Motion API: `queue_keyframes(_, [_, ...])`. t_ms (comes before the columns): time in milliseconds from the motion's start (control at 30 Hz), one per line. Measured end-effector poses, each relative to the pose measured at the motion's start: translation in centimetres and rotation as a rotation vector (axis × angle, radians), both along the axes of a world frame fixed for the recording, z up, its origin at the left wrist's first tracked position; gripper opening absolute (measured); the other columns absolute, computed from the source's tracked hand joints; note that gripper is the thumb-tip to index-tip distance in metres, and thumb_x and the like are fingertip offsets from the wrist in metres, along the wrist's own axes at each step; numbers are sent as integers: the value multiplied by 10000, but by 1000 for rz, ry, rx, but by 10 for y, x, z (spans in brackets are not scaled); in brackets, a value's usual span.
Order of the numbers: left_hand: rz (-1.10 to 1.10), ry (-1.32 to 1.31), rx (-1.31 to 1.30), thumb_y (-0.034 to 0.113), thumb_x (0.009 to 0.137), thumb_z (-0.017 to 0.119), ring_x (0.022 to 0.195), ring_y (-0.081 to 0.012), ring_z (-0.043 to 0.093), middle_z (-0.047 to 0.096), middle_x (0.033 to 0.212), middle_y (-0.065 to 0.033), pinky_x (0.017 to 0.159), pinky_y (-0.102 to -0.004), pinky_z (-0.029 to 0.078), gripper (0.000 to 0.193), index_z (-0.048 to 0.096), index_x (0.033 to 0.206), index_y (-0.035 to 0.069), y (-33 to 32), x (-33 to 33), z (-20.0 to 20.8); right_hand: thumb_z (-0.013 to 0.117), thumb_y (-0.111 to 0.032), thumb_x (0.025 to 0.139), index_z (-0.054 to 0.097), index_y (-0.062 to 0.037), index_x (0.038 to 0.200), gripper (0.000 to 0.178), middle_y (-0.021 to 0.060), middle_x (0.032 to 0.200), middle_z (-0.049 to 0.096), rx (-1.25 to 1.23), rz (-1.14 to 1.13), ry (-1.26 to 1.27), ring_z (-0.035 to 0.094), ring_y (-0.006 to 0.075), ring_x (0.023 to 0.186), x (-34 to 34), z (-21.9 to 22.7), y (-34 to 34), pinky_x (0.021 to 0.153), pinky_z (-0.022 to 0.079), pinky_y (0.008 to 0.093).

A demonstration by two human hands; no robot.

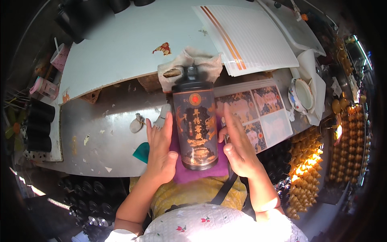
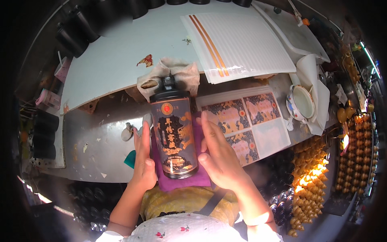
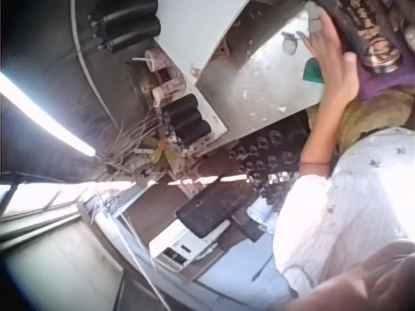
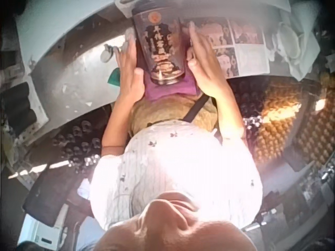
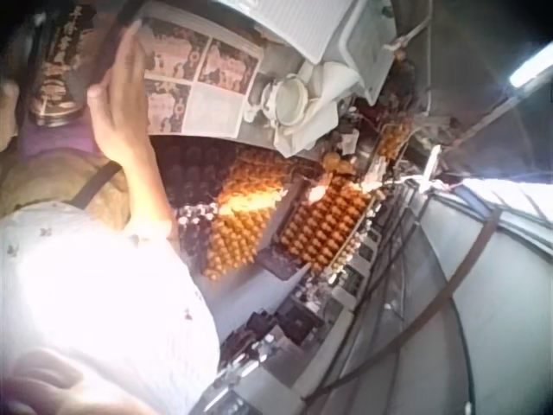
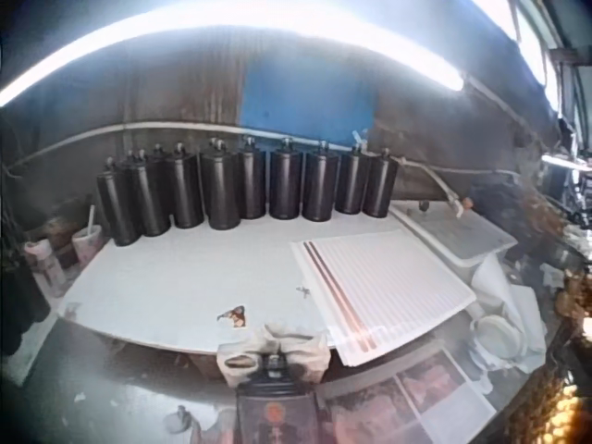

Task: The person applies a thin orange strip around the circumference of a black cylindrical container, smoothing it with their fingers. They then place a rectangular decorative sticker with a traditional design onto the container's surface and press it down to secure it.

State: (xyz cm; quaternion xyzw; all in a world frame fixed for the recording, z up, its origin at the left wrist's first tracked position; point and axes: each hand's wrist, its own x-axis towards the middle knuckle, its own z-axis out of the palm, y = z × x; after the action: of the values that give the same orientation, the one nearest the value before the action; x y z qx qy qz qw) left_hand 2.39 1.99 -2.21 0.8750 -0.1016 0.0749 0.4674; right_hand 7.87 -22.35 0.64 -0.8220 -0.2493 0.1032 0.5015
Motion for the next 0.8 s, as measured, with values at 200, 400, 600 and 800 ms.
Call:
queue_keyframes(200, [17,-53,-29,443,1080,279,1511,-448,229,378,1594,-190,1217,-604,-47,677,182,1624,53,-16,-17,-10,525,-324,1011,257,13,1583,716,241,1533,365,-144,19,-113,502,426,1300,-19,-1,-2,1078,428,440])
queue_keyframes(400, [4,-35,-38,368,1083,320,1534,-447,174,341,1622,-177,1224,-589,-40,647,157,1633,68,-16,-20,-11,491,-237,1033,302,-4,1572,617,237,1504,398,-29,11,-67,473,428,1336,-17,-2,-3,1093,410,439])
queue_keyframes(600, [7,-58,111,344,1091,301,1526,-436,218,360,1608,-195,1231,-583,-19,625,180,1621,37,-13,-25,-10,523,-95,1006,350,-19,1557,582,203,1463,452,27,3,-153,511,390,1285,-17,-10,-6,1041,442,408])
queue_keyframes(800, [68,-13,86,397,1086,295,1511,-413,264,359,1605,-201,1240,-579,28,666,196,1605,-9,-19,-30,-12,565,-199,999,306,-46,1583,656,204,1482,433,-24,-20,-175,498,387,1308,-19,-13,-6,1054,431,425])
